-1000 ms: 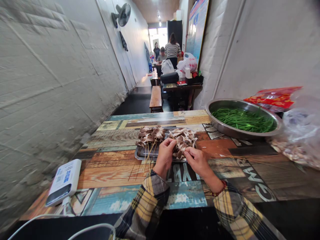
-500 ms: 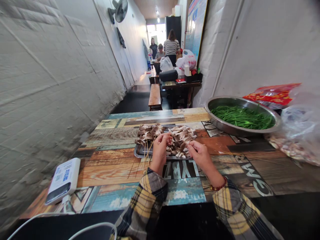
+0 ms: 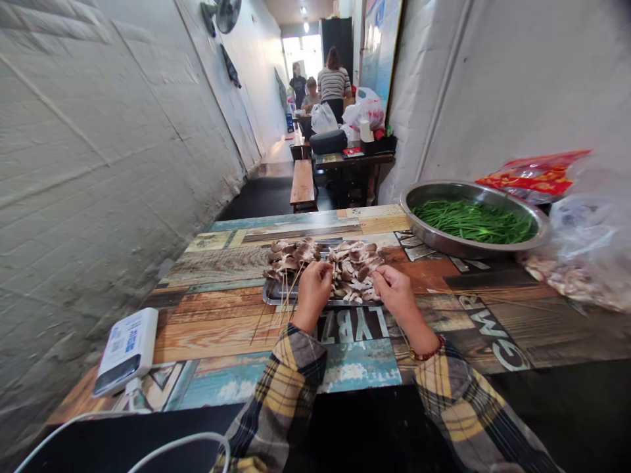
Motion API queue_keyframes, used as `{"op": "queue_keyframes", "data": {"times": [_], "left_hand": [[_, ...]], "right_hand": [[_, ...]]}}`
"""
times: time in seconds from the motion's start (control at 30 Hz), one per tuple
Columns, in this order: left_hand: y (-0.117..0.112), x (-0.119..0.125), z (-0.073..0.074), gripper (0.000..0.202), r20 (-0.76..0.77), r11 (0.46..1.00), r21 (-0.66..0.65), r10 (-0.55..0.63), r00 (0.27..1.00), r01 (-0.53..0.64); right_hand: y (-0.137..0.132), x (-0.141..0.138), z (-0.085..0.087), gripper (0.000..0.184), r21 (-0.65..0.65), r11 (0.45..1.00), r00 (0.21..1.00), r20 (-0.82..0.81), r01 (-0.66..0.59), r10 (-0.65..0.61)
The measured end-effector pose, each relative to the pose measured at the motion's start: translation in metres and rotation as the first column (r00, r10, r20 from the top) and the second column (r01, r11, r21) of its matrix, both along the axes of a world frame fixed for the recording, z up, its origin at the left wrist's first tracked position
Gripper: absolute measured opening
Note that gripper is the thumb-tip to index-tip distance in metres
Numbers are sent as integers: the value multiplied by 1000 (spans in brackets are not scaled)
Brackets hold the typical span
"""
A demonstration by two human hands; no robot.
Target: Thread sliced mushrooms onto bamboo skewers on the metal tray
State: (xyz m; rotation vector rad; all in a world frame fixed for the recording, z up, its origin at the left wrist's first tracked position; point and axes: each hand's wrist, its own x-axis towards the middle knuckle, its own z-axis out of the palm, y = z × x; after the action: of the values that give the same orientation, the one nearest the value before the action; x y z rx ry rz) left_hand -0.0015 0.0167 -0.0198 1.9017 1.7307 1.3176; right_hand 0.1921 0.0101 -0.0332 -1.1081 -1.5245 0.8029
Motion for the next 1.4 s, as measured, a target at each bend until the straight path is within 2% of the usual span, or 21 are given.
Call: {"op": "queue_keyframes", "data": {"times": [0.23, 0.4, 0.47, 0.5, 0.6, 0.67, 0.7, 0.73, 0.8, 0.87, 0.97, 1.07, 1.13, 1.27, 1.4], "left_hand": [[-9, -10, 4, 12, -174, 986, -118, -139, 975, 119], [-17, -11, 7, 7, -320, 981, -155, -158, 934, 113], [-17, -11, 5, 1, -317, 981, -157, -158, 935, 113], [-16, -12, 3, 6, -298, 984, -147, -143, 944, 102], [-11, -13, 1, 13, -131, 995, -90, -43, 990, 31], [-9, -12, 1, 11, 90, 995, -95, -3, 996, 11], [-8, -12, 2, 9, 228, 992, -123, 1, 974, 28], [-8, -10, 3, 10, 371, 985, -158, -2, 929, 65], [-9, -8, 4, 19, 615, 965, -203, -8, 788, 168], [-10, -5, 6, 24, 763, 946, -198, -14, 646, 255], [-11, -2, 9, 24, 858, 933, -160, -31, 513, 323], [-13, 0, 12, 24, 895, 928, -131, -41, 444, 349], [-13, 0, 13, 24, 904, 931, -119, -42, 426, 344], [-12, 0, 11, 21, 900, 949, -107, -35, 435, 298], [-10, 1, 8, 31, 925, 964, -99, -2, 381, 247]], "right_hand": [[1, 0, -1, 26, -5, 1000, 1000, 28, 10, -9], [1, -1, -1, 26, -17, 1000, 1000, 24, -3, 3], [1, -1, -1, 26, -25, 1000, 1000, 12, -10, 10], [1, -1, -2, 25, -28, 1000, 1000, 8, -12, 12], [1, -1, -3, 25, -37, 999, 1000, 10, -13, 13], [1, -1, -4, 26, -40, 999, 1000, 15, -10, 11], [1, -1, -4, 26, -38, 999, 1000, 16, -10, 11], [1, -1, -5, 26, -36, 999, 1000, 16, -14, 15], [0, -1, -4, 25, -33, 999, 999, 2, -34, 35], [-1, -1, -3, 24, -35, 998, 998, -16, -60, 59], [-3, -3, -1, 23, -43, 995, 995, -42, -93, 91], [-5, -4, 2, 24, -53, 991, 991, -60, -126, 123], [-6, -5, 3, 25, -54, 987, 988, -58, -150, 146], [-8, -4, 4, 24, -56, 972, 973, 20, -228, 230], [-9, -4, 4, 25, -71, 957, 951, 109, -282, 288]]}}
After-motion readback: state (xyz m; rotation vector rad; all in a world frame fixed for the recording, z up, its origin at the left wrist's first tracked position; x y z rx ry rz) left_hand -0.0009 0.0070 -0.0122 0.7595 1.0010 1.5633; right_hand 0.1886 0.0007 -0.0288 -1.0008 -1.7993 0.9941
